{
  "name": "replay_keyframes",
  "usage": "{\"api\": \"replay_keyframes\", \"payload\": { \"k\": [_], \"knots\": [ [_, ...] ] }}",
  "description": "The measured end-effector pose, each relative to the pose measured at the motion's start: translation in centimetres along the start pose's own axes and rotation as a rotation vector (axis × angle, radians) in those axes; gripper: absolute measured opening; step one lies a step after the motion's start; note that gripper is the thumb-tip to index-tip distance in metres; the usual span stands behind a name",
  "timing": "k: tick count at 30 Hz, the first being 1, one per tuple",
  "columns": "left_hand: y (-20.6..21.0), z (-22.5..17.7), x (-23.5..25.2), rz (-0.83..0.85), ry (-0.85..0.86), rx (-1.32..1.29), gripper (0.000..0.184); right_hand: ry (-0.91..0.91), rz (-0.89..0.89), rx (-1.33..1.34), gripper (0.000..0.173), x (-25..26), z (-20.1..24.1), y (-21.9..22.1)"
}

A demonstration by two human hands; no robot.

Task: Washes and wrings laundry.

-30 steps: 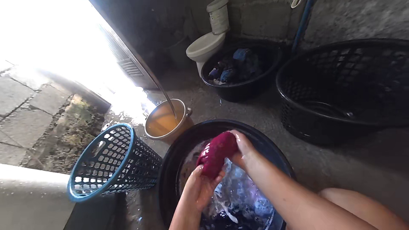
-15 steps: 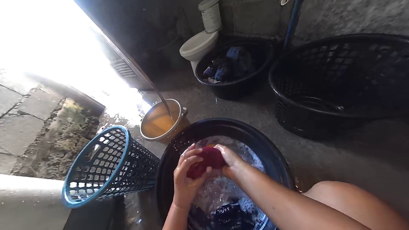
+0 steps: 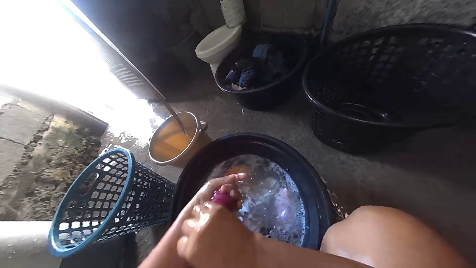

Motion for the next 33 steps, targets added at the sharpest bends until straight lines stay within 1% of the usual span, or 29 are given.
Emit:
{"api": "replay_keyframes", "payload": {
  "k": [1, 2, 3, 6, 8, 11, 14, 16, 20, 22, 23, 24, 25, 26, 27, 28, 29, 30, 32, 33],
  "knots": [
    [-0.7, -0.8, 0.5, 0.140, -0.131, 0.279, 0.034, -0.042, 0.019, -0.011, 0.015, -0.5, 0.6, 0.6],
    [-1.5, -1.4, 1.2, 0.261, -0.236, 0.478, 0.032, -0.057, 0.061, -0.008, 0.016, -0.9, 1.0, 1.2],
    [-1.5, -1.7, 1.5, 0.300, -0.281, 0.669, 0.030, -0.051, 0.112, 0.006, 0.016, -1.3, 1.4, 1.8],
    [0.2, -1.7, 1.1, 0.222, -0.290, 1.147, 0.026, -0.038, 0.266, 0.060, 0.013, -2.1, 1.7, 3.3],
    [0.8, -0.9, 1.0, 0.183, -0.288, 1.382, 0.026, -0.046, 0.353, 0.104, 0.014, -2.7, 1.5, 4.1],
    [0.6, 1.1, 1.1, 0.177, -0.277, 1.592, 0.029, -0.011, 0.534, 0.127, 0.016, -3.8, 1.3, 5.0],
    [0.5, 3.1, 1.2, 0.186, -0.259, 1.718, 0.029, 0.141, 0.709, 0.175, 0.022, -5.1, 1.4, 5.9],
    [0.0, 4.5, 1.3, 0.172, -0.265, 1.785, 0.028, 0.208, 0.701, 0.217, 0.027, -6.1, 1.1, 6.9],
    [-0.3, 6.7, 1.1, 0.097, -0.298, 1.823, 0.029, 0.357, 0.736, 0.456, 0.034, -7.6, 0.4, 8.5],
    [-0.3, 6.5, 0.7, 0.054, -0.219, 1.776, 0.030, 0.413, 0.716, 0.530, 0.037, -7.9, 0.2, 8.6],
    [-0.5, 5.5, 0.2, 0.015, -0.155, 1.722, 0.031, 0.348, 0.740, 0.473, 0.037, -7.4, 0.4, 8.2],
    [-0.8, 4.0, -0.6, -0.043, -0.076, 1.658, 0.031, 0.198, 0.718, 0.340, 0.034, -6.8, 0.8, 7.9],
    [-1.3, 2.1, -1.7, -0.120, 0.006, 1.589, 0.031, -0.037, 0.593, 0.158, 0.025, -6.3, 1.2, 7.6],
    [-1.7, -0.1, -3.2, -0.212, 0.078, 1.523, 0.030, -0.236, 0.434, 0.066, 0.018, -5.7, 1.5, 7.0],
    [-2.1, -2.6, -5.0, -0.318, 0.151, 1.475, 0.028, -0.386, 0.235, 0.017, 0.014, -5.2, 1.2, 6.6],
    [-2.5, -5.3, -7.2, -0.431, 0.227, 1.451, 0.028, -0.447, 0.110, 0.045, 0.015, -4.7, 0.8, 6.4],
    [-3.1, -8.2, -9.7, -0.547, 0.329, 1.441, 0.029, -0.448, 0.068, 0.080, 0.021, -4.1, 0.5, 6.0],
    [-3.9, -11.0, -12.2, -0.667, 0.476, 1.438, 0.030, -0.404, 0.043, 0.079, 0.025, -3.7, 0.1, 5.5],
    [-5.9, -16.1, -17.1, -0.892, 0.789, 1.473, 0.032, -0.246, -0.007, 0.049, 0.026, -2.9, -1.1, 4.1],
    [-7.0, -18.3, -19.2, -0.978, 0.920, 1.499, 0.033, -0.168, -0.016, 0.035, 0.026, -2.6, -1.9, 3.4]
  ]
}}
Point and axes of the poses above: each hand's wrist, its own x-axis towards the middle knuckle, its own y-axis out of the palm, z = x × y, the point moved 4 cm from there along x, towards the middle knuckle, and after that the axes turned 3 degrees about y, right-handed, at the moved point
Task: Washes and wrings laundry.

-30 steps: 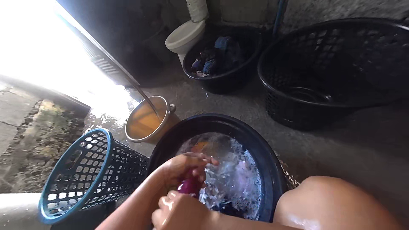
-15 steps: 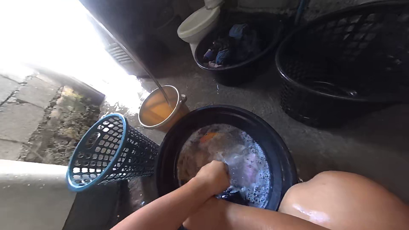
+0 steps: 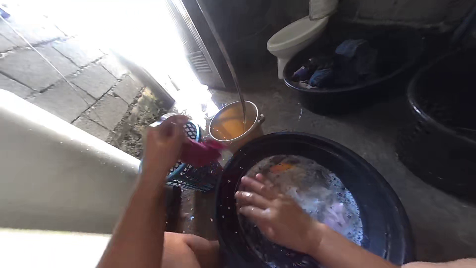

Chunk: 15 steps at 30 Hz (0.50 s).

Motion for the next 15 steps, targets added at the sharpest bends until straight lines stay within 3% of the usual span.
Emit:
{"api": "replay_keyframes", "payload": {
  "k": [2, 3, 5, 6, 8, 11, 13, 15],
  "knots": [
    [-3.3, 3.4, 1.8, -0.114, -0.015, 0.142, 0.036, 0.144, -0.008, -0.046, 0.024, 0.2, -1.8, -1.6],
    [-3.8, 4.9, 2.4, -0.099, -0.063, 0.209, 0.047, 0.209, -0.019, -0.062, 0.022, 0.3, -2.7, -2.4],
    [-2.5, 7.4, 2.8, -0.014, -0.114, 0.254, 0.070, 0.361, -0.047, -0.096, 0.022, 0.5, -4.5, -4.1],
    [-0.8, 8.2, 2.4, 0.037, -0.125, 0.252, 0.068, 0.446, -0.052, -0.108, 0.023, 0.5, -5.3, -5.0],
    [4.9, 9.3, 0.9, 0.219, -0.146, 0.194, 0.051, 0.589, -0.056, -0.118, 0.028, 0.5, -6.8, -6.7],
    [17.1, 11.0, -4.0, 0.601, -0.235, 0.012, 0.037, 0.731, -0.027, -0.137, 0.033, -0.1, -8.5, -8.1],
    [24.9, 11.0, -8.8, 0.870, -0.342, -0.042, 0.043, 0.794, 0.006, -0.134, 0.036, -0.4, -9.2, -8.5],
    [31.2, 10.4, -14.2, 1.020, -0.471, -0.084, 0.053, 0.832, 0.051, -0.122, 0.039, -0.7, -9.5, -8.6]
  ]
}}
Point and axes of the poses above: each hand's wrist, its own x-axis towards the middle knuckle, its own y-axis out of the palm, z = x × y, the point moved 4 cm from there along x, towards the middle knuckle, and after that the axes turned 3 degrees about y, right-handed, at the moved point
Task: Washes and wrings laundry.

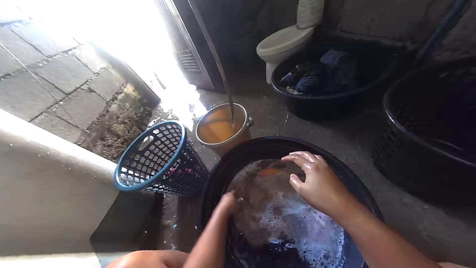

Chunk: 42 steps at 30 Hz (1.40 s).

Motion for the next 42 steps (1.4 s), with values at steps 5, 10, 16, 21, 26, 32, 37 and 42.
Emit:
{"api": "replay_keyframes", "payload": {
  "k": [5, 10, 16, 21, 26, 32, 37, 42],
  "knots": [
    [14.0, -0.4, -0.1, 0.172, -0.124, -0.125, 0.070, 0.107, 0.183, -0.021, 0.040, 0.2, -0.8, 0.4],
    [13.8, 0.1, -2.8, 0.103, -0.126, -0.733, 0.041, 0.235, 0.505, -0.081, 0.039, 0.4, -1.2, 1.9],
    [-5.6, -12.4, -13.4, -0.161, 0.272, -0.684, 0.030, 0.265, 0.783, -0.141, 0.052, -0.5, -1.2, 4.9],
    [-17.1, -16.2, -24.0, -0.508, 0.633, -0.601, 0.032, 0.086, 0.751, 0.188, 0.061, -1.0, 0.0, 7.1],
    [-20.0, -15.2, -26.3, -0.739, 0.618, -0.565, 0.040, 0.257, 0.537, 0.345, 0.024, 1.4, -1.6, 3.7],
    [-9.9, -9.7, -15.2, -0.405, 0.222, -0.643, 0.045, 0.322, 0.458, 0.072, 0.047, 1.2, -3.6, 0.5],
    [8.1, -2.5, -4.6, -0.013, -0.012, -0.629, 0.049, 0.320, 0.543, 0.011, 0.048, 0.9, -3.2, 1.0],
    [14.5, 1.3, -2.9, -0.026, -0.209, -0.605, 0.049, 0.283, 0.738, -0.105, 0.056, 0.1, -2.3, 3.7]
  ]
}}
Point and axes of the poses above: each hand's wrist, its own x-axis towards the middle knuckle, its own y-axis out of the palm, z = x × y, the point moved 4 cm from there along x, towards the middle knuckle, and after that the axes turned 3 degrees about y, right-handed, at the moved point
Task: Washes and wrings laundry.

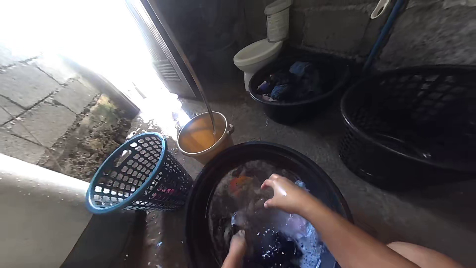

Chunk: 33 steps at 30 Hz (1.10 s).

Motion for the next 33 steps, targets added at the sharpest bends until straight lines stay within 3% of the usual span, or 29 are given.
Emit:
{"api": "replay_keyframes", "payload": {
  "k": [3, 6, 8, 10, 12, 13, 15, 16, 18, 20, 21, 22, 24, 26, 28, 30, 33],
  "knots": [
    [-3.7, -9.0, -3.2, -0.055, 0.193, -0.011, 0.045, -0.023, 0.106, -0.015, 0.077, 1.1, 0.4, 2.8],
    [-9.9, -20.1, -11.8, -0.117, 0.467, -0.188, 0.036, 0.027, 0.164, 0.048, 0.126, 3.1, -0.3, 5.9],
    [-13.7, -24.5, -18.4, -0.167, 0.614, -0.357, 0.036, 0.020, 0.143, 0.147, 0.139, 4.4, -1.1, 7.9],
    [-17.1, -26.6, -23.1, -0.234, 0.747, -0.492, 0.038, -0.023, 0.063, 0.296, 0.120, 5.2, -1.1, 9.1],
    [-19.8, -27.0, -25.0, -0.325, 0.870, -0.572, 0.039, -0.036, 0.035, 0.446, 0.073, 4.5, 0.6, 7.4],
    [-20.8, -26.7, -25.0, -0.406, 0.889, -0.551, 0.039, -0.036, 0.029, 0.536, 0.051, 4.1, 1.3, 6.1],
    [-22.1, -24.6, -23.1, -0.542, 0.797, -0.319, 0.038, -0.052, 0.000, 0.736, 0.032, 3.1, 2.4, 3.7],
    [-22.2, -23.0, -21.5, -0.545, 0.698, -0.137, 0.035, -0.076, -0.015, 0.833, 0.032, 2.1, 3.1, 2.4],
    [-20.8, -19.3, -17.5, -0.324, 0.466, 0.241, 0.033, -0.191, -0.049, 1.026, 0.033, -0.1, 4.7, 0.5],
    [-16.9, -16.1, -13.4, -0.055, 0.367, 0.430, 0.069, -0.340, -0.041, 1.180, 0.028, -2.1, 6.8, -0.7],
    [-14.5, -14.9, -11.7, 0.014, 0.426, 0.389, 0.084, -0.406, -0.019, 1.214, 0.028, -2.9, 7.7, -1.2],
    [-12.0, -14.3, -10.3, 0.038, 0.529, 0.256, 0.084, -0.466, 0.006, 1.224, 0.027, -3.5, 8.2, -1.4],
    [-8.0, -14.2, -8.0, 0.041, 0.727, -0.109, 0.050, -0.580, 0.065, 1.201, 0.027, -4.0, 8.3, -1.7],
    [-6.2, -14.9, -6.7, 0.021, 0.707, -0.465, 0.029, -0.625, 0.093, 1.190, 0.028, -4.2, 6.9, -2.3],
    [-6.2, -16.8, -6.7, -0.024, 0.683, -0.742, 0.027, -0.548, 0.059, 1.233, 0.028, -4.2, 3.8, -2.7],
    [-7.3, -19.5, -7.6, -0.109, 0.729, -0.880, 0.025, -0.254, -0.032, 1.346, 0.025, -3.9, 0.2, -2.8],
    [-8.4, -22.9, -10.2, -0.205, 0.872, -0.692, 0.043, 0.203, -0.067, 1.540, 0.049, -2.6, -2.4, -0.8]
  ]
}}
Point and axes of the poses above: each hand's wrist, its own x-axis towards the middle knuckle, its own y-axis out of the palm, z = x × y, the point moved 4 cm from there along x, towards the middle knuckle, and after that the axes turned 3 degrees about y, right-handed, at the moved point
